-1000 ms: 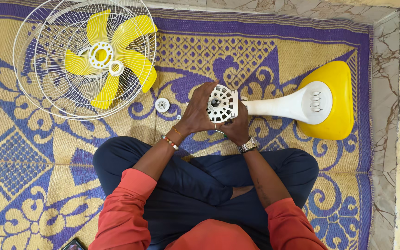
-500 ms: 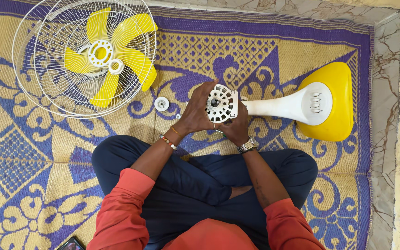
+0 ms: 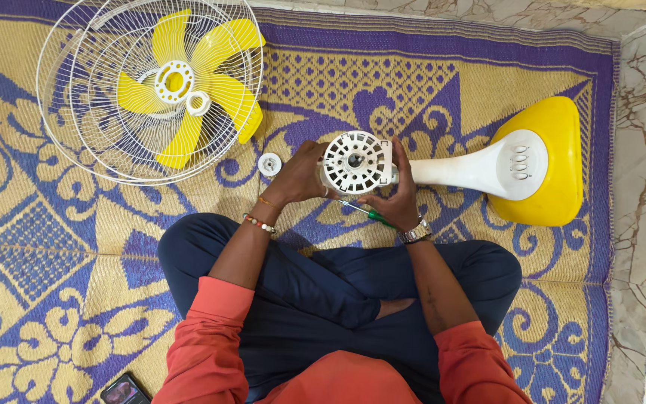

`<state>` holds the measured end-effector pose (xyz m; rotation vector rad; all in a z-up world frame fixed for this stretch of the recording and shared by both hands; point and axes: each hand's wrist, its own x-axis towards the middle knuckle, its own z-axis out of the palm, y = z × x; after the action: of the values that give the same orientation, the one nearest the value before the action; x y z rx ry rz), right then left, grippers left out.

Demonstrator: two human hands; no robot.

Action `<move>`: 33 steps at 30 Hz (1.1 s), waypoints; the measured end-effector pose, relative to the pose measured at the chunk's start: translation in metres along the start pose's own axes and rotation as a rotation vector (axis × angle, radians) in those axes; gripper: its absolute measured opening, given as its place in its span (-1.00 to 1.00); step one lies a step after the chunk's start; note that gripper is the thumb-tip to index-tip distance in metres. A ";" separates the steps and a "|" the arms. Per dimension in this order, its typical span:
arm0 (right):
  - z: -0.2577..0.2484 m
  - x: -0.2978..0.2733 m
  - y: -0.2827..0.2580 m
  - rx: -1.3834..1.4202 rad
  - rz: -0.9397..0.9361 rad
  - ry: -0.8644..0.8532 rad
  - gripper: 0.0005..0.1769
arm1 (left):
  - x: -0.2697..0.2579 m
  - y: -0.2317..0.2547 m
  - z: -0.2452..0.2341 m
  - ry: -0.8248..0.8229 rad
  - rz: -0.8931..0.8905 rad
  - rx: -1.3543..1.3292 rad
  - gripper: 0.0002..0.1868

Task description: The person disassembles a yellow and white electric fan while sitting on a patterned mat. Using a green screwdriver, they remove screws from the fan's rear housing, detach the plastic cover, and separate the motor assembly from the neck. The fan blades and front cage remain detached on the mat.

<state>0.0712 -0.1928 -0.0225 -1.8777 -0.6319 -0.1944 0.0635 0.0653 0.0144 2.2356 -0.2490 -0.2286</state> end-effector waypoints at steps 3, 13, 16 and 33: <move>0.000 0.003 -0.004 0.093 0.048 -0.027 0.48 | -0.002 0.009 0.005 0.158 0.094 -0.007 0.10; -0.002 0.007 -0.001 -0.107 -0.033 -0.060 0.46 | 0.000 0.000 0.009 0.125 -0.113 -0.538 -0.19; 0.001 0.005 0.002 -0.003 0.032 -0.079 0.49 | 0.007 -0.021 0.012 0.204 -0.396 -0.975 -0.55; 0.009 -0.003 0.017 -0.102 -0.048 -0.067 0.44 | 0.030 -0.025 0.019 0.193 -0.638 -0.980 -0.68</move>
<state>0.0761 -0.1901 -0.0413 -1.9752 -0.7253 -0.1985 0.0905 0.0587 -0.0199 1.2758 0.5844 -0.3687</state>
